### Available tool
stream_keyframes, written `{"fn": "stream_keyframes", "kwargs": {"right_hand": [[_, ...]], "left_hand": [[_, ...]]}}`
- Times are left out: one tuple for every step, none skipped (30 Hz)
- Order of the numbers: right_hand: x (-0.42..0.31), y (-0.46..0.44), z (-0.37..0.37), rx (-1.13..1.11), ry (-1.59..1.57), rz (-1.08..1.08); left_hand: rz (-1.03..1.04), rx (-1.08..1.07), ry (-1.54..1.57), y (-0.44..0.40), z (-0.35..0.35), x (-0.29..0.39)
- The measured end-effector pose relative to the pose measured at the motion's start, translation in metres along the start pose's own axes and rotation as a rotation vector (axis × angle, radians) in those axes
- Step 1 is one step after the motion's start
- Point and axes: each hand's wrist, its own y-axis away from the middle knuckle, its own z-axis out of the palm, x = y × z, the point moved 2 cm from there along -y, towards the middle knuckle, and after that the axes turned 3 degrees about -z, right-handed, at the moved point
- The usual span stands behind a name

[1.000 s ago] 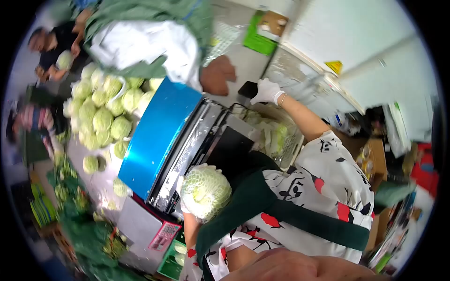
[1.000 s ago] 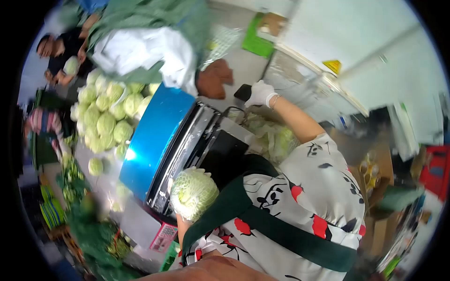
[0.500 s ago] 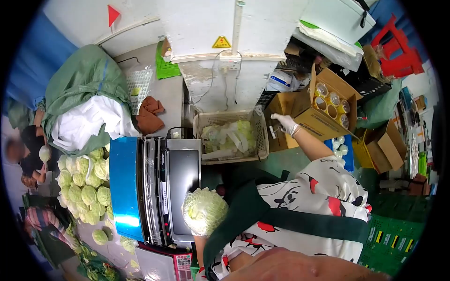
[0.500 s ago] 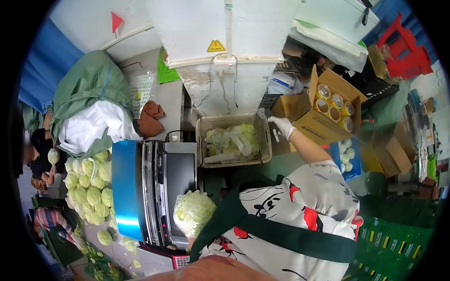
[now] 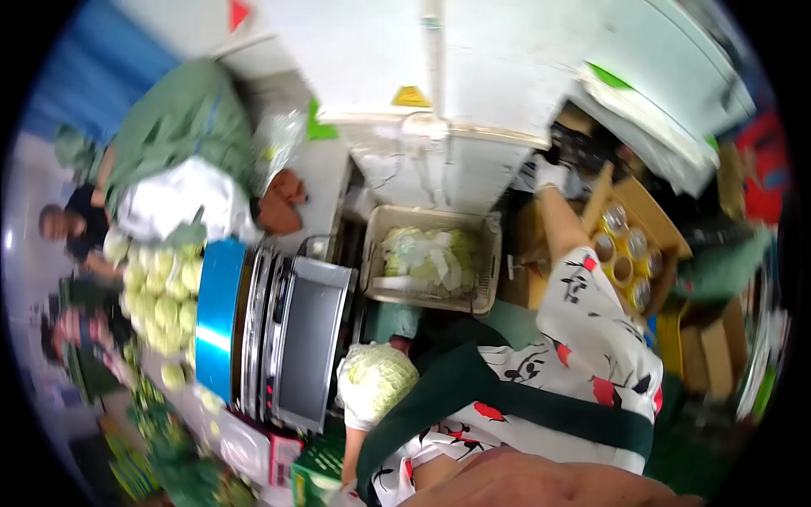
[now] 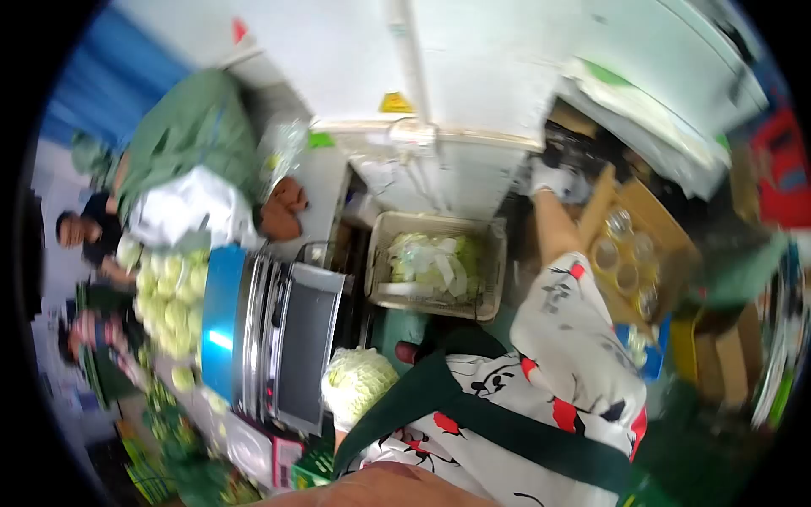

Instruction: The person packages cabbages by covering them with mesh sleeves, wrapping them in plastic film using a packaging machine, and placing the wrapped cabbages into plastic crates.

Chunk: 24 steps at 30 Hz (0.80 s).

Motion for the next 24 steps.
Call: {"fn": "stream_keyframes", "kwargs": {"right_hand": [[-0.008, -0.011, 0.005, -0.021, 0.105, 0.018], [-0.002, -0.042, 0.019, -0.123, 0.253, 0.050], [0.005, -0.069, 0.032, -0.249, 0.506, -0.149], [0.012, -0.095, 0.043, -0.325, 0.741, -0.379], [0.009, -0.104, 0.047, -0.301, 0.874, -0.554], [0.007, -0.116, 0.051, -0.246, 1.009, -0.731], [0.001, -0.128, 0.055, -0.189, 1.051, -0.844], [-0.006, -0.128, 0.060, -0.163, 1.031, -0.897], [-0.015, -0.130, 0.063, -0.138, 0.992, -0.931], [-0.016, -0.133, 0.061, -0.105, 0.929, -0.950], [-0.027, -0.123, 0.064, -0.103, 0.867, -0.984], [-0.026, -0.122, 0.060, -0.090, 0.790, -1.001], [-0.032, -0.110, 0.061, -0.089, 0.719, -1.039], [-0.034, -0.098, 0.060, -0.104, 0.660, -1.072], [-0.035, -0.086, 0.059, -0.127, 0.606, -1.096], [-0.038, -0.069, 0.059, -0.151, 0.552, -1.127], [-0.038, -0.051, 0.060, -0.193, 0.511, -1.158], [-0.038, -0.030, 0.062, -0.237, 0.469, -1.192], [-0.038, -0.010, 0.064, -0.291, 0.435, -1.224], [-0.040, 0.015, 0.064, -0.352, 0.411, -1.262], [-0.038, 0.038, 0.064, -0.419, 0.386, -1.290], [-0.037, 0.061, 0.066, -0.486, 0.370, -1.318], [-0.035, 0.084, 0.065, -0.553, 0.356, -1.341], [-0.032, 0.106, 0.066, -0.620, 0.345, -1.359]], "left_hand": [[-0.117, 0.015, 0.141, 0.004, 0.015, -0.004], [-0.107, -0.078, 0.190, 0.006, 0.023, -0.013], [-0.070, -0.169, 0.242, 0.012, 0.029, -0.022], [-0.117, -0.172, 0.267, 0.012, 0.022, -0.029], [-0.158, -0.182, 0.300, 0.013, 0.011, -0.035], [-0.181, -0.146, 0.384, 0.014, 0.008, -0.039], [-0.208, -0.121, 0.460, 0.014, 0.008, -0.047], [-0.183, -0.125, 0.464, 0.012, 0.002, -0.054], [-0.167, -0.127, 0.467, 0.013, 0.003, -0.059], [-0.104, -0.058, 0.444, 0.013, 0.003, -0.064], [-0.055, 0.012, 0.415, 0.016, 0.008, -0.069], [-0.009, -0.020, 0.475, 0.019, 0.006, -0.075], [0.037, -0.065, 0.531, 0.024, -0.002, -0.085], [0.100, -0.067, 0.577, 0.031, -0.010, -0.091], [0.188, -0.063, 0.608, 0.038, -0.015, -0.097], [0.271, -0.061, 0.638, 0.047, -0.021, -0.099], [0.352, -0.060, 0.666, 0.057, -0.027, -0.101], [0.449, -0.103, 0.682, 0.073, -0.031, -0.103], [0.585, -0.082, 0.653, 0.090, -0.038, -0.106], [0.720, -0.061, 0.626, 0.112, -0.049, -0.108], [0.854, -0.032, 0.594, 0.132, -0.059, -0.114], [1.069, 0.332, 0.062, 0.156, -0.072, -0.123], [1.154, 0.400, 0.096, 0.178, -0.095, -0.137], [1.238, 0.472, 0.125, 0.200, -0.117, -0.150]]}}
